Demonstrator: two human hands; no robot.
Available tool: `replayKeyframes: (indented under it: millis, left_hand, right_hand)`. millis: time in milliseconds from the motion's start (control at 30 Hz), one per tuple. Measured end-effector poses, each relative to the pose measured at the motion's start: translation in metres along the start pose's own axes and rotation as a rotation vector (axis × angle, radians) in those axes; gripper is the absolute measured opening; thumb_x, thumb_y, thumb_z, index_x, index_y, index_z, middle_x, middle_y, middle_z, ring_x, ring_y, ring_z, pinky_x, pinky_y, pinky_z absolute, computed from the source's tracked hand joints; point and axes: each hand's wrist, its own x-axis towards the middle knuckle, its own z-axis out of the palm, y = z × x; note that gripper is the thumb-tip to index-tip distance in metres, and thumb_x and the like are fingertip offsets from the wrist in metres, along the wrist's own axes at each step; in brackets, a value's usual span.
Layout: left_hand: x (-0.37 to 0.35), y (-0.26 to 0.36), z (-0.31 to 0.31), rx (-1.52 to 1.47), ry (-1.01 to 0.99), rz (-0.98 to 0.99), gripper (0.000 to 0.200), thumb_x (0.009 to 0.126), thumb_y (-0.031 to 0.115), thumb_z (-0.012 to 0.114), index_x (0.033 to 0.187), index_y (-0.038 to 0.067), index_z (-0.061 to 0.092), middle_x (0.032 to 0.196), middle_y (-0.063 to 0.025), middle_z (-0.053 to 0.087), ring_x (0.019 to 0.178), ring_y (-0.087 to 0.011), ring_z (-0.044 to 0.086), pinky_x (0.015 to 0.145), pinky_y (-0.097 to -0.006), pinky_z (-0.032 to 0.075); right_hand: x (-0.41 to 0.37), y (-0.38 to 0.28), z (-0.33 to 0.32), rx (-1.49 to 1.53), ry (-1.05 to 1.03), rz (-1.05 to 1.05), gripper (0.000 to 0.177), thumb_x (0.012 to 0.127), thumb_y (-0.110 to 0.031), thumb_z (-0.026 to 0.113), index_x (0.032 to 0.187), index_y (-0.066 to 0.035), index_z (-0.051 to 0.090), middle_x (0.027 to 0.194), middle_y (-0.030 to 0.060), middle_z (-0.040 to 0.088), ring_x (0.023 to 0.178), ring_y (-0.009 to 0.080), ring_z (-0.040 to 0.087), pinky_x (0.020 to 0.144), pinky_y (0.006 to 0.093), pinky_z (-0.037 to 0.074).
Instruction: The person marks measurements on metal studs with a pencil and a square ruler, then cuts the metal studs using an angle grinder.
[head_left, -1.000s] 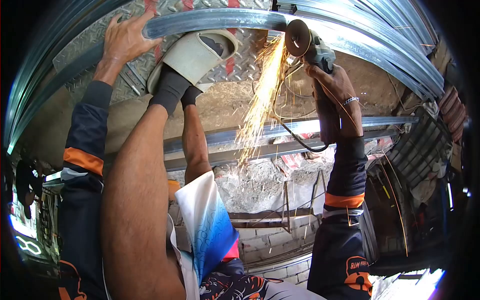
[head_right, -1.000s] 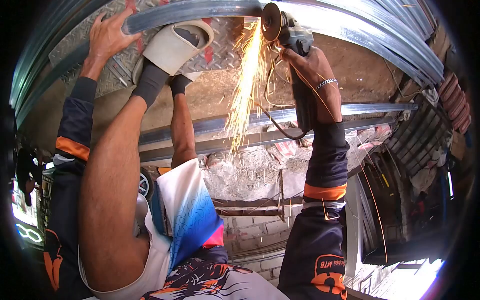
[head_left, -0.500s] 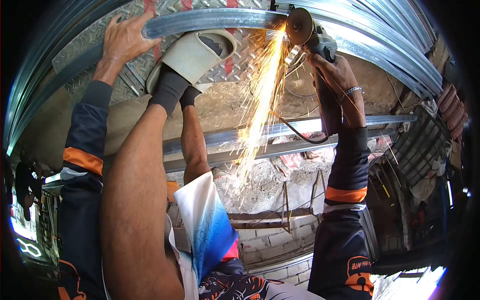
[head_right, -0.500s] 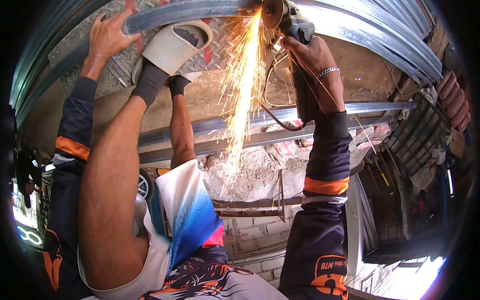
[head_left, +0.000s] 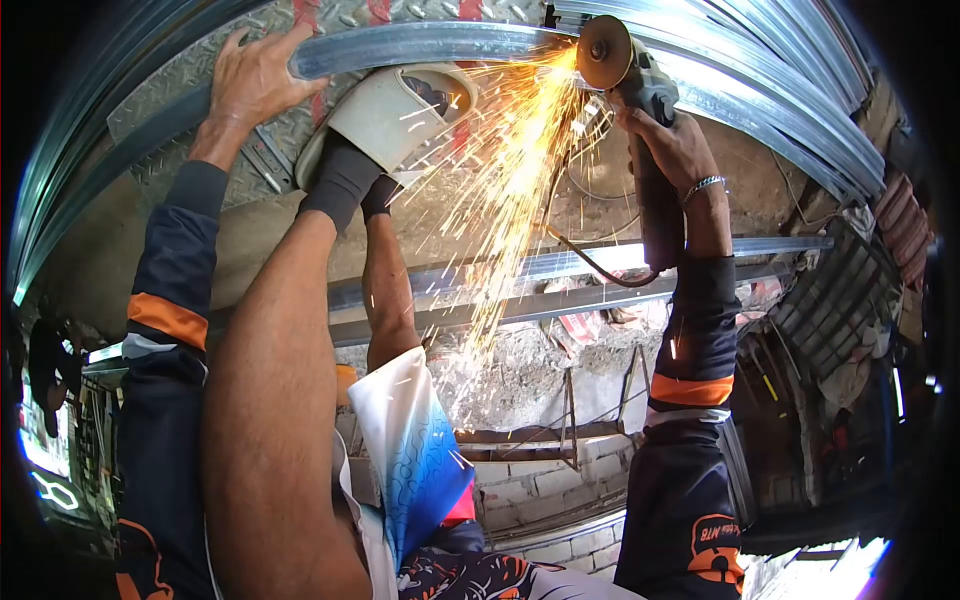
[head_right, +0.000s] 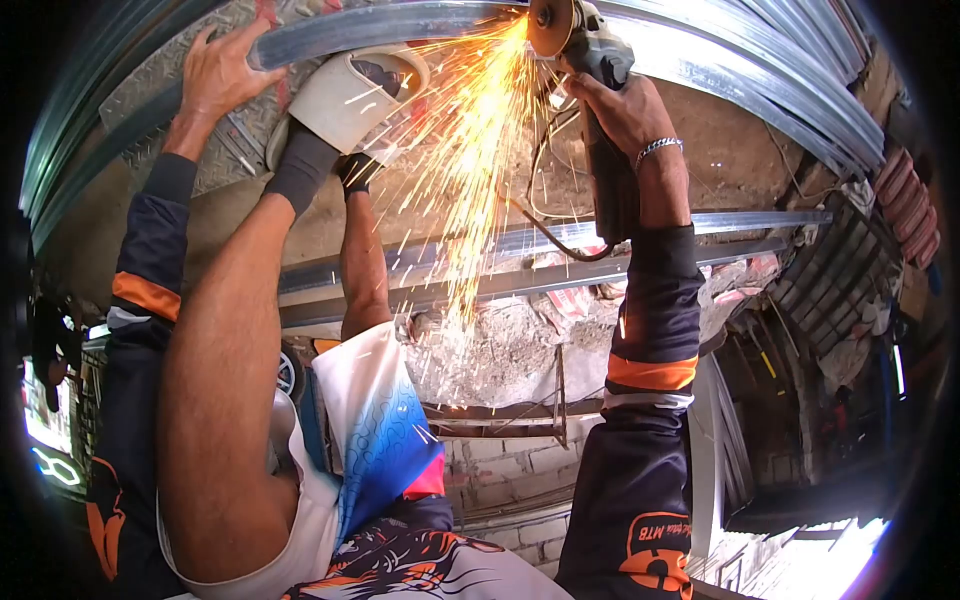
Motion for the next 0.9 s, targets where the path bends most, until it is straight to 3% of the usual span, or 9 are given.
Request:
replayKeyframes:
  millis: [333,400,533,633,700,900]
  left_hand:
    - [-0.001,-0.003,0.004,0.016,0.016,0.017,0.069,0.076,0.051,0.083,0.134,0.019,0.064,0.118,-0.0103,0.074,0.111,-0.0275,0.068,0.111,-0.0506,0.038]
    - [-0.002,-0.003,0.005,0.018,0.028,0.020,0.069,0.076,0.051,0.083,0.134,0.019,0.064,0.118,-0.0103,0.074,0.111,-0.0276,0.068,0.111,-0.0506,0.038]
    - [-0.001,-0.001,0.002,0.009,0.007,0.000,0.068,0.076,0.051,0.083,0.133,0.019,0.065,0.118,-0.0100,0.074,0.111,-0.0277,0.068,0.111,-0.0505,0.038]
    - [0.000,-0.002,0.002,0.004,0.006,-0.001,0.068,0.075,0.050,0.083,0.133,0.020,0.065,0.118,-0.0097,0.074,0.111,-0.0277,0.068,0.111,-0.0506,0.037]
    - [-0.001,-0.003,0.005,0.009,0.012,0.004,0.068,0.075,0.050,0.084,0.133,0.020,0.065,0.119,-0.0096,0.074,0.111,-0.0277,0.068,0.111,-0.0507,0.037]
    - [-0.001,-0.003,0.005,0.016,0.002,-0.005,0.070,0.075,0.051,0.084,0.134,0.020,0.064,0.120,-0.0094,0.073,0.112,-0.0280,0.068,0.111,-0.0506,0.037]
  right_hand:
    - [-0.016,0.017,0.007,-0.018,-0.074,-0.044,0.052,0.081,-0.046,0.071,0.094,0.004,0.071,0.074,0.0116,0.067,0.070,0.0189,0.060,0.069,0.0361,0.050]
    - [-0.017,0.018,0.006,-0.095,-0.095,-0.070,0.046,0.086,-0.044,0.070,0.091,0.002,0.068,0.074,0.0056,0.063,0.069,0.0144,0.062,0.064,0.0312,0.048]
    - [-0.011,0.020,0.008,-0.104,-0.046,-0.142,0.046,0.085,-0.044,0.071,0.093,0.002,0.068,0.074,0.0057,0.063,0.066,0.0151,0.063,0.061,0.0318,0.049]
    - [-0.003,0.018,0.005,-0.042,-0.074,-0.039,0.047,0.084,-0.043,0.073,0.094,0.002,0.068,0.075,0.0065,0.064,0.063,0.0163,0.064,0.058,0.0324,0.050]
    - [-0.003,0.010,0.004,0.021,-0.003,-0.115,0.051,0.081,-0.044,0.071,0.092,0.005,0.071,0.073,0.0117,0.065,0.068,0.0178,0.058,0.067,0.0355,0.050]
    - [0.001,0.002,0.002,0.015,0.009,-0.035,0.054,0.082,-0.046,0.071,0.093,0.006,0.071,0.075,0.0102,0.067,0.069,0.0189,0.059,0.068,0.0359,0.050]
